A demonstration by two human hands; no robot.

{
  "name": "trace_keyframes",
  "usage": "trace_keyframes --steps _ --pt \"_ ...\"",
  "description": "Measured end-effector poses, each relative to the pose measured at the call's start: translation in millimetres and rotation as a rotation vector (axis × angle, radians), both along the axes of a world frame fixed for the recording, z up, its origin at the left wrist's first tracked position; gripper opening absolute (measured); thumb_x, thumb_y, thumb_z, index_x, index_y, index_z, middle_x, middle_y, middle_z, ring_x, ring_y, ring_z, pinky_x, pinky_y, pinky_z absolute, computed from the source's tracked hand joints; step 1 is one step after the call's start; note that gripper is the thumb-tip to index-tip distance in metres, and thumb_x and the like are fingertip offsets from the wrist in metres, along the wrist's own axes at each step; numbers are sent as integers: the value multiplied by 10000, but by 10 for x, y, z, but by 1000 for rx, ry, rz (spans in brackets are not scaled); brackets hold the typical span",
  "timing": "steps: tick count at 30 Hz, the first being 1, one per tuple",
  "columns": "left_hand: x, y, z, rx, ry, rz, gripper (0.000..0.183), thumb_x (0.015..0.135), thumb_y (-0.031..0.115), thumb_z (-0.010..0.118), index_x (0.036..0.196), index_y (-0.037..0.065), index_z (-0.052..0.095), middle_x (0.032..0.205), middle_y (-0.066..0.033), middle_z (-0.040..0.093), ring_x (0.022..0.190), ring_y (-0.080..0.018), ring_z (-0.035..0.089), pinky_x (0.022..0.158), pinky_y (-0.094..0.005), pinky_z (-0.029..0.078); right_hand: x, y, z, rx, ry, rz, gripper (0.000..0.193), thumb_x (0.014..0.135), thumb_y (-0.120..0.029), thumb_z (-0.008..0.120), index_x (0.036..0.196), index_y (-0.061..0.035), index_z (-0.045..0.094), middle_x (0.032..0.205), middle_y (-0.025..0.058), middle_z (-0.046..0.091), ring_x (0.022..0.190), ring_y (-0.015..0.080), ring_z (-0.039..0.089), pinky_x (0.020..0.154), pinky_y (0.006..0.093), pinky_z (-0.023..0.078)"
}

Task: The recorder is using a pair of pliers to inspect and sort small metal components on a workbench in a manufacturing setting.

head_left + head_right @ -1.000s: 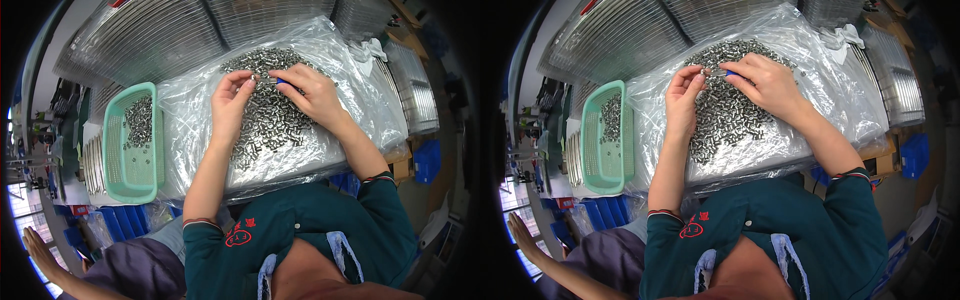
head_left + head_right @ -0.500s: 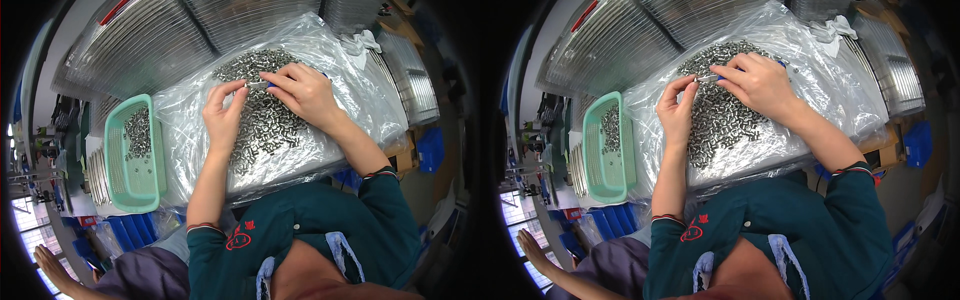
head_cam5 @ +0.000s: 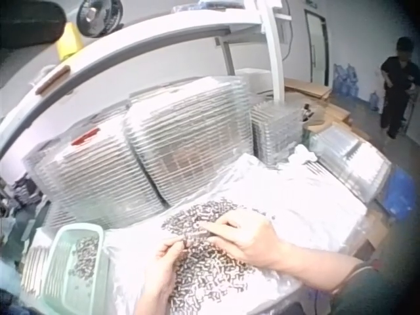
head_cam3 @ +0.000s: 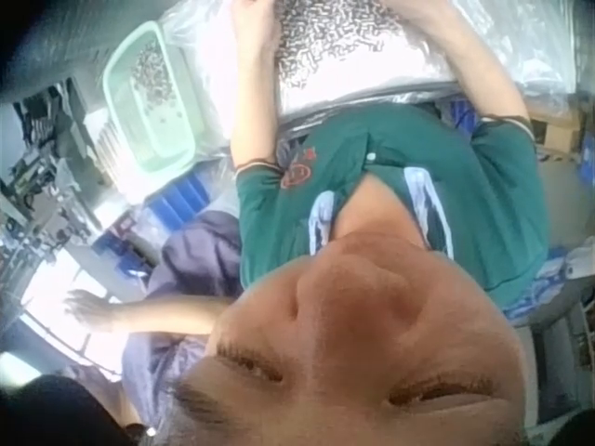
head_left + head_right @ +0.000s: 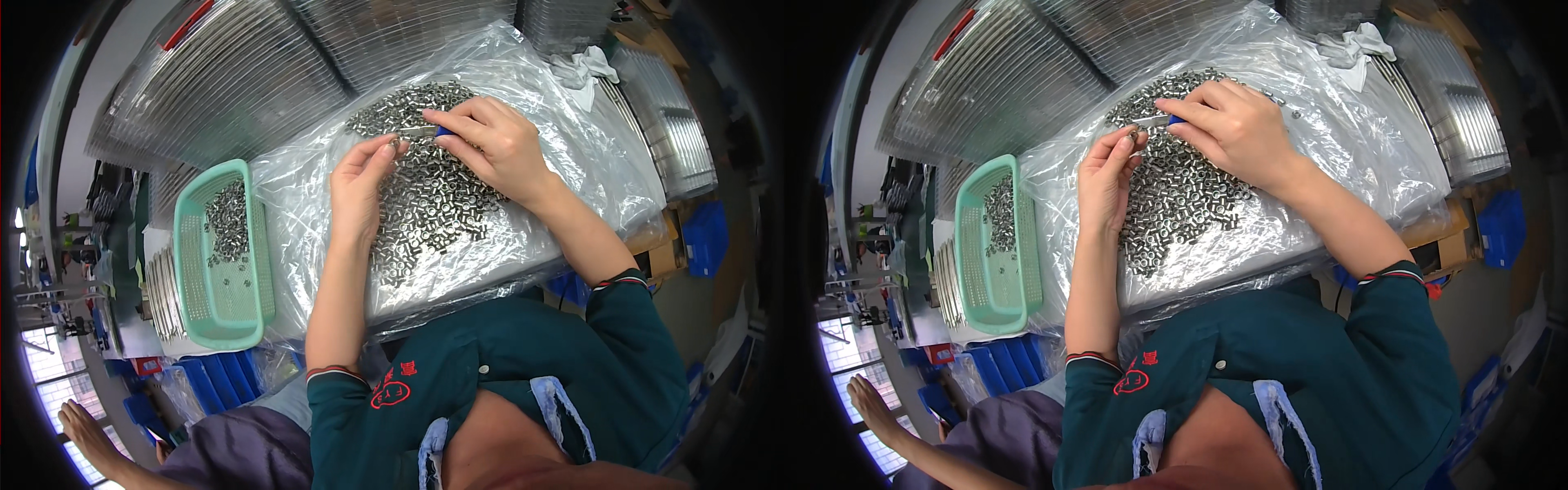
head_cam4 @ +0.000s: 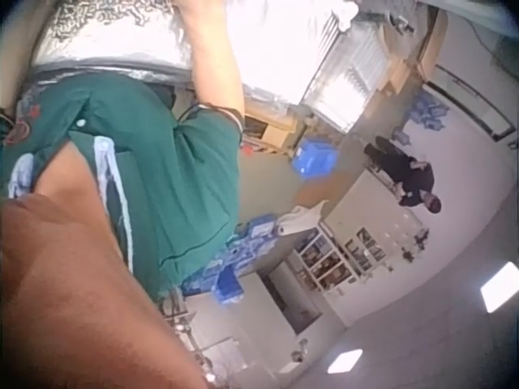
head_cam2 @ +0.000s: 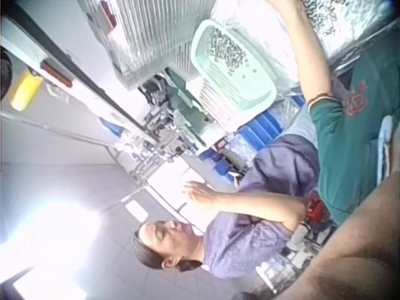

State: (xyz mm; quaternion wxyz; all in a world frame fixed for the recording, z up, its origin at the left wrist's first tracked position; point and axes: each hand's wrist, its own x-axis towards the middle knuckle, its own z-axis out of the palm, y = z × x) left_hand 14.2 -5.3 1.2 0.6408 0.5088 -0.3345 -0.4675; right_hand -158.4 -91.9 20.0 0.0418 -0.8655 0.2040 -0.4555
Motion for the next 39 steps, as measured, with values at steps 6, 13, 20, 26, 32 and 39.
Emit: trace_keyframes --steps 6,13,20,26,32,39 --pt "13 11 4 37 216 -55 208 828 127 579 1009 26 589 929 -71 633 873 -109 580 697 -199 440 10 57 11 129 32 30 240 746 -223 639 965 -125 644 740 3 572 642 145 558 540 252 445" --pt "9 8 1 -4 108 -35 197 830 108 571 1006 20 589 915 -58 627 872 -107 571 712 -204 433 10 72 5 130 85 39 219 746 -217 636 944 -123 653 730 5 570 634 139 558 530 251 444" --pt "-46 27 10 -175 -279 96 169 792 40 607 954 -11 608 899 -55 623 832 -92 560 747 -209 427 10 77 -16 132 100 33 211 742 -228 640 930 -135 657 718 -3 557 631 138 543 534 251 438" --pt "-15 34 38 -106 -216 34 161 795 36 599 948 -13 612 890 -71 624 820 -93 564 733 -206 427 7 56 -13 23 104 -2 223 726 -231 651 936 -157 652 723 -12 548 648 142 532 546 261 436" --pt "52 12 10 54 190 -85 183 830 92 562 986 1 594 900 -81 628 836 -125 584 715 -217 436 -5 33 30 152 -9 30 234 731 -187 641 962 -155 644 765 -7 566 683 159 546 579 265 446" --pt "96 24 -13 63 341 -161 240 838 125 558 1048 10 559 956 -81 614 886 -134 561 717 -236 439 2 100 -24 1080 -378 412 260 888 -224 493 1062 -43 562 764 -19 540 603 31 480 486 164 391"
